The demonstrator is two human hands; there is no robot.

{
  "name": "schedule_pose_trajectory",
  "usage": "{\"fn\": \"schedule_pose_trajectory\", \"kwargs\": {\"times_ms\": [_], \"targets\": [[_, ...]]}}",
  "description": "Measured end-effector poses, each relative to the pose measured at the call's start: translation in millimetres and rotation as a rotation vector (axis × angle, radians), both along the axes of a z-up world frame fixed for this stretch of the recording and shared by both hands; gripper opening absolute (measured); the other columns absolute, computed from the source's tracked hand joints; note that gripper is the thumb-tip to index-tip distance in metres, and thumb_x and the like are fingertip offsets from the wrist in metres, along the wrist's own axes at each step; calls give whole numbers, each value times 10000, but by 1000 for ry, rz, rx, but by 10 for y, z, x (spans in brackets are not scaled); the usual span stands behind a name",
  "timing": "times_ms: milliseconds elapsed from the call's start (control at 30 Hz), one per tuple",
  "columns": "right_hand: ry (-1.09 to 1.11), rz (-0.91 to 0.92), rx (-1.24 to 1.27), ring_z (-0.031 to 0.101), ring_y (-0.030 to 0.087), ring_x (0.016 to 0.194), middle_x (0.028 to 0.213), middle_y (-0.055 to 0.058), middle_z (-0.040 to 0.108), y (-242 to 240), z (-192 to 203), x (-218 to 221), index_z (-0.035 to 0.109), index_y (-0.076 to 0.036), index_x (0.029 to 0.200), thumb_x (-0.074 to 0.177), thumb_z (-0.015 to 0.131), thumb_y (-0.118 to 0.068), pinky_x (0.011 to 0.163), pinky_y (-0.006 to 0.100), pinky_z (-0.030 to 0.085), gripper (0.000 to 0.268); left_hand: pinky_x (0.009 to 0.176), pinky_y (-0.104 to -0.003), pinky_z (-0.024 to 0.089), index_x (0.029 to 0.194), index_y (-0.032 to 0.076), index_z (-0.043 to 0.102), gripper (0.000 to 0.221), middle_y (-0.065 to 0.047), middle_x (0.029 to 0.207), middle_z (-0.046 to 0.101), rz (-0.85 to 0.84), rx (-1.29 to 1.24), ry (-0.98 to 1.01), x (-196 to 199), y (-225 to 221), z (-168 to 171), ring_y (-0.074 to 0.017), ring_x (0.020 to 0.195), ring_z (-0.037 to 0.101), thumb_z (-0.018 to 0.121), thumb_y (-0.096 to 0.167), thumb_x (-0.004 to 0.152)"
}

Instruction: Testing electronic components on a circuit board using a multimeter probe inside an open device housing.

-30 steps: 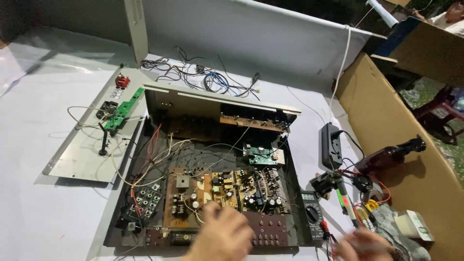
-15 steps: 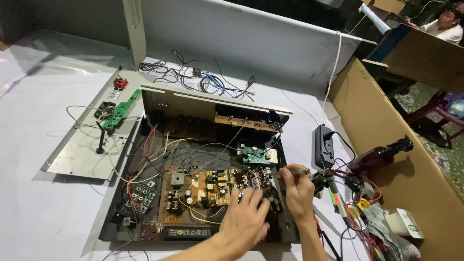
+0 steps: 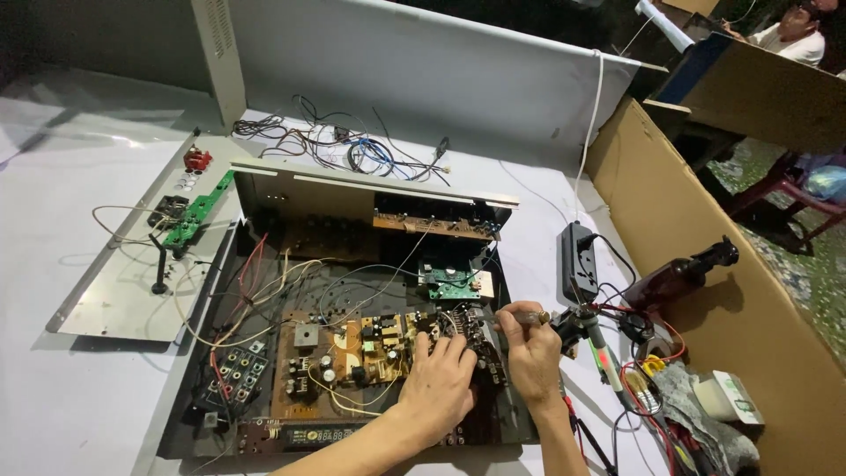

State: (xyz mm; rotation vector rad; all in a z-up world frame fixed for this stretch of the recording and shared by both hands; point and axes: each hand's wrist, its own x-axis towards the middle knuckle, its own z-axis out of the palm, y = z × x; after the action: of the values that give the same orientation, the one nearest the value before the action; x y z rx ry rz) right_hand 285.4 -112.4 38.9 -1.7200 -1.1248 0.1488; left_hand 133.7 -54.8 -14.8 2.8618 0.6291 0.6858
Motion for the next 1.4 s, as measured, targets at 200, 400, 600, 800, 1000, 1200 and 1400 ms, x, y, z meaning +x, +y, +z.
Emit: {"fn": "schedule_pose_trajectory", "kwargs": {"times_ms": [200,400,600,800,1000,1200,1400], "targets": [[-28,-14,0,792,171,782,830,34,746,7,-4,-23,660,-122,986,1014,596,-232,748,295,577,130,925,-585,358,1049,59,635,348,-132,1031,575,-59,-52,54,-15,41,83,-323,915,546,780,218,775],[-52,-29,-25,796,176,768,782,48,784,18,-9,12,667,-126,996,1009,586,-253,742,316,570,151,952,-597,348,1078,48,630,341,-132,1041,574,-77,-123,150,13,69,149,-318,946,547,763,227,821],[120,18,-15,765,185,760,842,66,737,109,14,145,676,-85,978,1003,617,-185,744,292,604,118,952,-603,350,991,45,668,273,-155,1015,609,-76,-35,12,-119,54,134,-335,952,544,746,205,785],[392,81,105,736,226,786,922,136,752,200,-24,248,662,-27,1020,1012,597,-161,773,330,635,149,961,-626,306,1342,53,547,783,-221,1396,488,-26,24,51,-289,4,-111,-424,1256,431,881,440,749],[441,68,151,686,214,693,769,103,700,108,-184,242,700,-40,978,979,664,-153,672,317,610,119,960,-667,329,1360,161,568,738,-169,1419,489,13,-15,12,-362,-126,-155,-403,1282,427,877,380,727],[261,102,173,594,141,648,783,41,667,58,-183,163,728,-50,983,957,696,-158,574,252,544,116,978,-579,331,1155,295,736,558,1,1273,695,190,-97,-142,-668,222,359,-273,1198,606,911,508,670],[186,0,101,811,197,633,879,130,807,-61,-186,3,766,-42,1015,908,676,-160,541,257,748,183,1063,-523,340,1230,337,666,499,35,1339,614,632,-42,-75,-1533,836,118,-218,1267,535,602,580,800]]}}
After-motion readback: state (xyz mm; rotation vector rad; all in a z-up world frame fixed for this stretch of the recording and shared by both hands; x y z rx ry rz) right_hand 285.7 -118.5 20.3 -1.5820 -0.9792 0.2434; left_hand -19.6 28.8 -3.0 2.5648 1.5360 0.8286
